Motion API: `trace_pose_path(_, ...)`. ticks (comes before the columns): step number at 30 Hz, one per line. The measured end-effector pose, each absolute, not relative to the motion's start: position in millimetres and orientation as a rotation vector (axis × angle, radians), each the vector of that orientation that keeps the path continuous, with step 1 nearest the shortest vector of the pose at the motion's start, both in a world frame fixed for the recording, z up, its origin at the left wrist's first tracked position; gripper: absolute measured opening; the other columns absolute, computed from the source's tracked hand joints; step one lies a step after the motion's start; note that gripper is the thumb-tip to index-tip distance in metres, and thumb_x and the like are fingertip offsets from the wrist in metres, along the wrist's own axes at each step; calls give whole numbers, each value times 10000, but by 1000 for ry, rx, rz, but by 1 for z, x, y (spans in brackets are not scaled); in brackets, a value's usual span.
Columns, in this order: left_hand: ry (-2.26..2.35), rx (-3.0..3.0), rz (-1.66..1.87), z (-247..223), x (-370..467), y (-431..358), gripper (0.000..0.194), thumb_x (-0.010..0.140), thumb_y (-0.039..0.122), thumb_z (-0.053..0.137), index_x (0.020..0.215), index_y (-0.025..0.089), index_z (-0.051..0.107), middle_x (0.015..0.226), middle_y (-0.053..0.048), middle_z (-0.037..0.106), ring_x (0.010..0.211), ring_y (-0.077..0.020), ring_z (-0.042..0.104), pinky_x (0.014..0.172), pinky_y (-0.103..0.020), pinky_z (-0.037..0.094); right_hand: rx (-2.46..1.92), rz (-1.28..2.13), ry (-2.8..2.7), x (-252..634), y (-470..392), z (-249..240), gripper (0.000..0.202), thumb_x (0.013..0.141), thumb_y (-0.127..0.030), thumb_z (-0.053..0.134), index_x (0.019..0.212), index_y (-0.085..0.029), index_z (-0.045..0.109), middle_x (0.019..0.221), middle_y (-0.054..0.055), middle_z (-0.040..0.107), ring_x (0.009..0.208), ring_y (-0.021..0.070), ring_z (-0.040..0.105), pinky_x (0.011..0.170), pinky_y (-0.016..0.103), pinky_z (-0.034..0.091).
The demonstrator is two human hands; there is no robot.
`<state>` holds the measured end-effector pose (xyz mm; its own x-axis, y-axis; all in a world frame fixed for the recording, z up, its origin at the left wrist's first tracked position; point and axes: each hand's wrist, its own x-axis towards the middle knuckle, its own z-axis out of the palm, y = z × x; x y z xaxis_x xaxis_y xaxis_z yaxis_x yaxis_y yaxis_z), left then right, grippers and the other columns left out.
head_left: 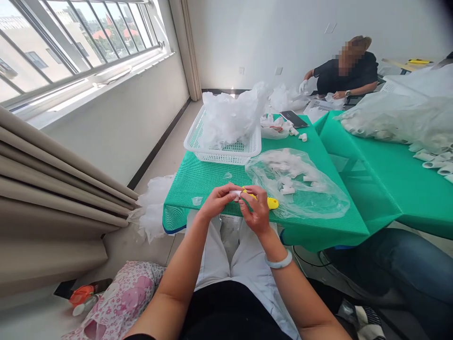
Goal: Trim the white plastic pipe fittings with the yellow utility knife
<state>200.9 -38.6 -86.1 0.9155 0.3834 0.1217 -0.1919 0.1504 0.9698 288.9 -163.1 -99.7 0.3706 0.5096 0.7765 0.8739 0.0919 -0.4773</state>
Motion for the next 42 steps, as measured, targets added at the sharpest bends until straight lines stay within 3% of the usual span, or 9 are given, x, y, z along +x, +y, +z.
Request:
trace_pose_path(6, 170, 1587, 548, -82, 201, -42, 247, 791, 371, 623, 906, 169, 710, 933, -77, 629, 906, -179, 562, 817, -294, 435, -1810, -52, -1210, 286, -160, -92, 220, 859, -255, 469, 792, -201, 672, 1421, 71, 399, 1360, 290, 239, 1068, 541, 284)
trace_pose_path(11, 210, 1574, 718, -82, 203, -46, 219, 788, 374, 624, 867, 192, 714, 924, -77, 639, 920, -190, 569, 839, -322, 437, -1664, 320, -1042, 281, -157, -78, 272, 880, -357, 462, 904, -208, 689, 1270, 107, 577, 1245, 272, 460, 981, 492, 411)
trace_pose_path(14, 262, 1418, 729, -84, 204, -45, 240, 771, 397, 640, 880, 192, 698, 892, -59, 618, 824, -167, 562, 736, -292, 447, -1581, 215, -935, 282, -160, -69, 292, 908, -354, 426, 959, -212, 676, 1066, 88, 675, 1059, 227, 594, 873, 409, 490)
trace_pose_path(17, 248, 1224, 635, -86, 204, -42, 266, 769, 413, 640, 903, 186, 679, 842, -34, 584, 707, -125, 544, 646, -259, 425, -1746, -105, -917, 289, -164, -73, 223, 880, -364, 491, 925, -218, 653, 877, 74, 670, 960, 240, 580, 836, 428, 478)
trace_pose_path(23, 232, 1057, 583, -81, 202, -42, 267, 760, 406, 656, 893, 176, 680, 847, -43, 601, 666, -109, 532, 614, -257, 395, -1995, -381, -1154, 308, -162, -101, 174, 886, -290, 481, 881, -228, 643, 859, 99, 633, 941, 277, 506, 841, 507, 410)
trace_pose_path(30, 291, 988, 559, -78, 204, -42, 297, 723, 419, 689, 868, 159, 677, 774, -35, 592, 632, -99, 498, 580, -240, 374, -1792, -419, -1256, 296, -155, -81, 235, 880, -174, 447, 1024, -259, 612, 1168, 92, 521, 1146, 256, 434, 959, 499, 400)
trace_pose_path(35, 289, 1193, 569, -85, 206, -41, 284, 764, 422, 645, 883, 168, 690, 830, -45, 595, 679, -111, 496, 613, -239, 400, -1777, -314, -1329, 284, -147, -84, 327, 842, -53, 374, 935, -242, 624, 1310, 74, 452, 1300, 261, 300, 1015, 546, 352)
trace_pose_path(40, 286, 1441, 738, -89, 206, -40, 236, 777, 404, 629, 829, 189, 711, 947, -77, 622, 958, -203, 527, 795, -302, 431, -1771, -93, -1217, 274, -138, -94, 238, 832, -103, 398, 841, -192, 619, 1324, 109, 485, 1309, 272, 317, 994, 555, 375)
trace_pose_path(42, 312, 1387, 765, -90, 206, -39, 241, 771, 416, 632, 819, 192, 705, 944, -68, 619, 936, -194, 532, 785, -295, 429, -1713, -36, -1195, 273, -140, -88, 206, 850, -161, 433, 869, -207, 632, 1274, 95, 542, 1281, 259, 369, 986, 529, 394)
